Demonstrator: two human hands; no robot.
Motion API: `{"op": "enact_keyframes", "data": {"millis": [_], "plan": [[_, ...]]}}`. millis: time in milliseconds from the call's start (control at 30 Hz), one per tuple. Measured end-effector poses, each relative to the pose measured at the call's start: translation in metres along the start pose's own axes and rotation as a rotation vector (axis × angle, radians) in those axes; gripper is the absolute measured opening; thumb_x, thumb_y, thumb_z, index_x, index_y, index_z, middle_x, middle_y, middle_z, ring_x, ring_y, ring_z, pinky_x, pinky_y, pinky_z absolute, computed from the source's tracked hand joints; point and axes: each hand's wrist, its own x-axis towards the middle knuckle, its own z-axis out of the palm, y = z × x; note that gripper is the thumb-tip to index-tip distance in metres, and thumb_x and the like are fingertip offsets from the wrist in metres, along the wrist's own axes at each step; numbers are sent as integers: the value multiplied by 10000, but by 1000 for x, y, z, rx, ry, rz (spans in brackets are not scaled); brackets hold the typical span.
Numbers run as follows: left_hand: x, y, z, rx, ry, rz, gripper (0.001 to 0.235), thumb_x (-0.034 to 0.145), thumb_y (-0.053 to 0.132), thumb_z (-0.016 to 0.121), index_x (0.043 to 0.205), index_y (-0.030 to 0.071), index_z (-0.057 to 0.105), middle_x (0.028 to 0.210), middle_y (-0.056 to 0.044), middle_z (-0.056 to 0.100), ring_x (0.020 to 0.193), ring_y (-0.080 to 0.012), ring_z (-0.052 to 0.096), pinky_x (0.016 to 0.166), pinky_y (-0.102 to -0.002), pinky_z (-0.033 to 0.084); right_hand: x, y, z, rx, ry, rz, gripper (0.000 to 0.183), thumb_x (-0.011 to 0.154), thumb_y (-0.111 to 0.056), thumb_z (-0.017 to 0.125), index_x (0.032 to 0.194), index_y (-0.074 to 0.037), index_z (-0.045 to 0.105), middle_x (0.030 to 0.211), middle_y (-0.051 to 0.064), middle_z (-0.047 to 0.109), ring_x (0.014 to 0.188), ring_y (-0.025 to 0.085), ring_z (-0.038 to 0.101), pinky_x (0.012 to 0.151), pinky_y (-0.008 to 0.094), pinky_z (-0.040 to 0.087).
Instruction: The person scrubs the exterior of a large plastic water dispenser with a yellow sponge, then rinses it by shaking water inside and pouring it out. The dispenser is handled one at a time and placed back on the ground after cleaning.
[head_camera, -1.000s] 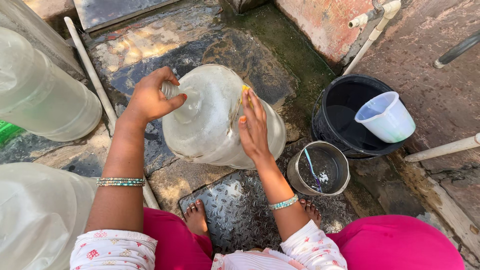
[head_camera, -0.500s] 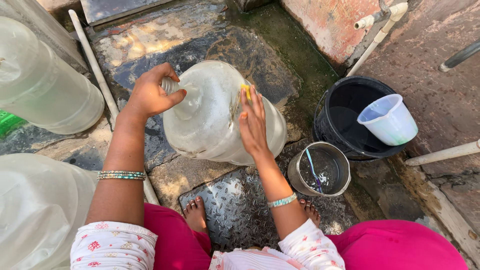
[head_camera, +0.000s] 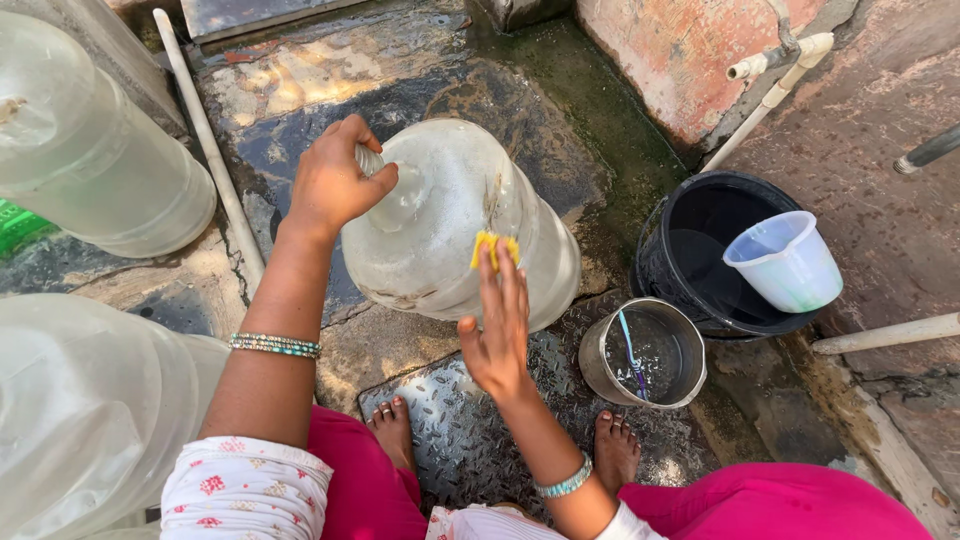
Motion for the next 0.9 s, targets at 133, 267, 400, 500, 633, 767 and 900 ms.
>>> {"op": "enact_keyframes", "data": {"millis": [133, 267, 400, 500, 633, 767, 900], "plan": [[-7, 3, 0, 13, -43, 92, 357, 772, 287, 810, 999, 83, 624, 1036, -122, 672, 792, -319, 686, 780, -452, 538, 0, 11, 0, -193, -60, -57, 841, 1025, -712, 172, 1649, -158, 272, 1720, 184, 215, 1596, 424, 182, 1287, 596, 66], [-4, 16, 8, 27, -71, 172, 372, 734, 281, 813, 988, 82, 626, 1033, -131, 667, 864, -350, 679, 803, -475, 540, 94, 48, -16, -300, -141, 67, 643, 1054, -602, 208, 1542, -278, 473, 1698, 76, 312, 1566, 400, 253, 1272, 602, 75], [-4, 30, 21, 74, -14, 140, 389, 702, 272, 816, 986, 88, 624, 1033, -136, 663, 943, -391, 658, 806, -506, 528, 148, 45, -40, -178, -277, 171, 620, 1088, -576, 191, 1492, -262, 542, 1647, 87, 396, 1491, 391, 375, 1287, 538, 217], [-1, 37, 25, 123, -20, 65, 403, 706, 277, 808, 999, 86, 608, 1039, -138, 659, 923, -401, 662, 779, -515, 524, 92, 1, -32, -568, -386, -168, 763, 974, -652, 349, 1500, -118, 489, 1575, 176, 394, 1436, 460, 321, 1205, 582, 179], [1, 39, 23, 104, -66, 62, 394, 733, 291, 798, 996, 80, 594, 1017, -138, 660, 874, -383, 685, 790, -512, 531, 33, -29, -18, -564, -410, -423, 841, 945, -619, 412, 1523, -9, 378, 1569, 239, 348, 1461, 440, 283, 1169, 616, 143], [-3, 43, 24, 104, -86, 144, 393, 773, 339, 773, 1007, 79, 595, 968, -140, 687, 856, -385, 701, 765, -515, 544, 103, 19, -33, -694, -320, -201, 601, 1063, -435, 322, 1570, -126, 416, 1629, 129, 360, 1492, 405, 284, 1199, 643, 119], [-9, 58, 34, 92, -29, 258, 367, 892, 400, 723, 994, 68, 607, 973, -175, 705, 817, -421, 695, 726, -529, 553, 183, 55, -48, -370, -551, 71, 525, 1050, -424, 268, 1498, -254, 484, 1622, 28, 351, 1514, 339, 236, 1223, 588, 108]]}}
